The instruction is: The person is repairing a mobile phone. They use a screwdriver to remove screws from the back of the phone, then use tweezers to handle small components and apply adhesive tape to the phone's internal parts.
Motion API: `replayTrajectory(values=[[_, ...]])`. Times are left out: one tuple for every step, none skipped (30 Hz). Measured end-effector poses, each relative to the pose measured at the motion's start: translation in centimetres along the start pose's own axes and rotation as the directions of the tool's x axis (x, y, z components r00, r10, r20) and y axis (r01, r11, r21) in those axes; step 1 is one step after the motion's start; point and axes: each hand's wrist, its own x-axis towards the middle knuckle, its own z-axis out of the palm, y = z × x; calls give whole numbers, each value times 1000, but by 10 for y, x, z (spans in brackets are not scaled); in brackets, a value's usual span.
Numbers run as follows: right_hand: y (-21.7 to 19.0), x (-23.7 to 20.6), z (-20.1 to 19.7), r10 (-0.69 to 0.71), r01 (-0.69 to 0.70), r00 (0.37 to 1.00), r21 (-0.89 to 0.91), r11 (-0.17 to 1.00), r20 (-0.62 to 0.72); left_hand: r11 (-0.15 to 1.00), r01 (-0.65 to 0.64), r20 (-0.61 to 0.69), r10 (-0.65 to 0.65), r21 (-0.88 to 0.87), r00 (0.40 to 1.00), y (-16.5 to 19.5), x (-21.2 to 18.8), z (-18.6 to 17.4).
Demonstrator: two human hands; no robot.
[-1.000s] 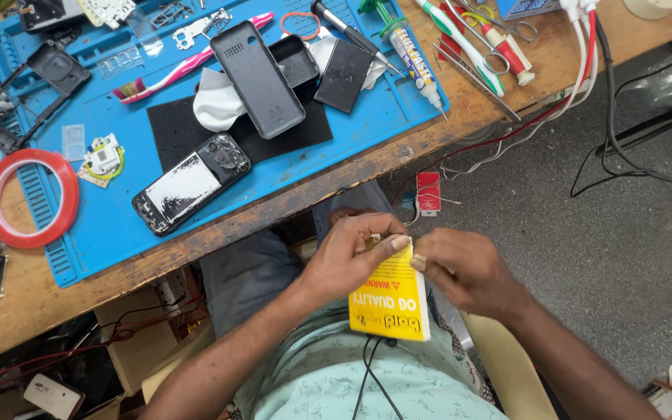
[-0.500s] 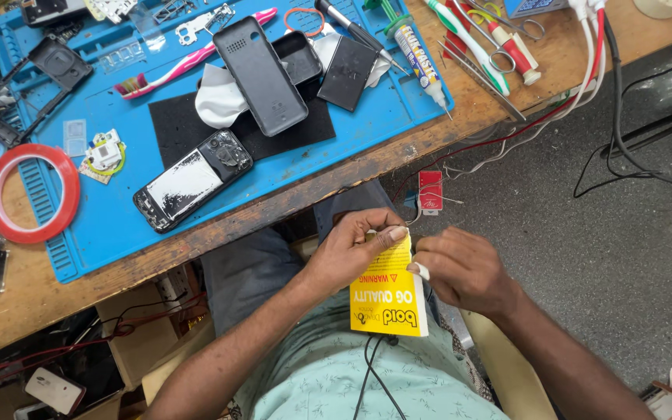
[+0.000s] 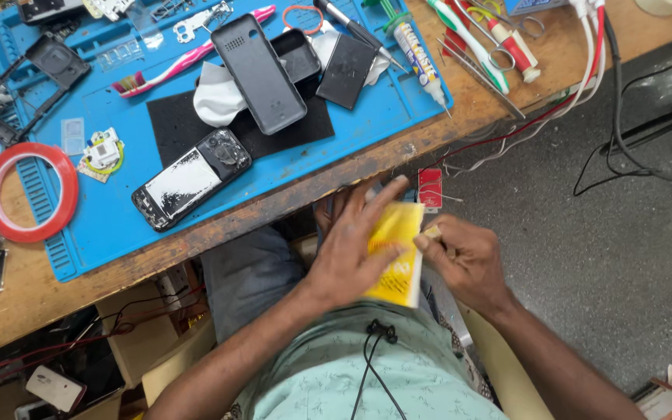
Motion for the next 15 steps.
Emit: replayTrajectory(values=[[3,-1,0,48,-47,998,23,999,-34,995,-74,-9,75,67,997,2,-5,4],[8,-3,1,86,-83,994,45,996,-69,978,-155,-17,159,140,987,3,-8,9],[12,-6,2,102,-98,990,47,994,-101,947,-233,-20,244,222,970,4,-14,13],[16,-9,4,110,-102,986,62,993,-127,899,-302,-18,324,317,946,3,-20,16],[19,-11,9,105,-94,985,88,992,-139,833,-352,-16,396,426,918,3,-28,17],[21,-15,15,92,-85,977,47,995,-192,838,-348,-3,385,420,923,1,-28,20],[22,-17,22,70,-70,969,9,997,-236,843,-337,-3,372,419,928,0,-29,19],[23,-19,31,166,-132,947,139,982,-275,864,-310,7,335,395,942,0,-33,17],[25,-20,38,273,-198,915,260,945,-296,887,-290,19,304,359,953,0,-35,16],[26,-19,45,223,-130,902,259,957,-369,903,-298,-28,322,309,946,3,-37,14],[31,-16,50,179,-66,877,257,964,-445,914,-315,-67,341,255,938,5,-36,12],[36,-10,54,160,31,848,349,937,-505,929,-279,-89,308,244,947,9,-35,11],[43,-7,53,173,76,836,423,903,-520,945,-242,-104,269,220,957,14,-34,12],[50,-4,53,187,124,823,492,862,-536,961,-206,-111,229,187,967,19,-35,13],[59,-1,47,211,129,833,551,825,-512,968,-193,-119,213,158,970,22,-32,13]])
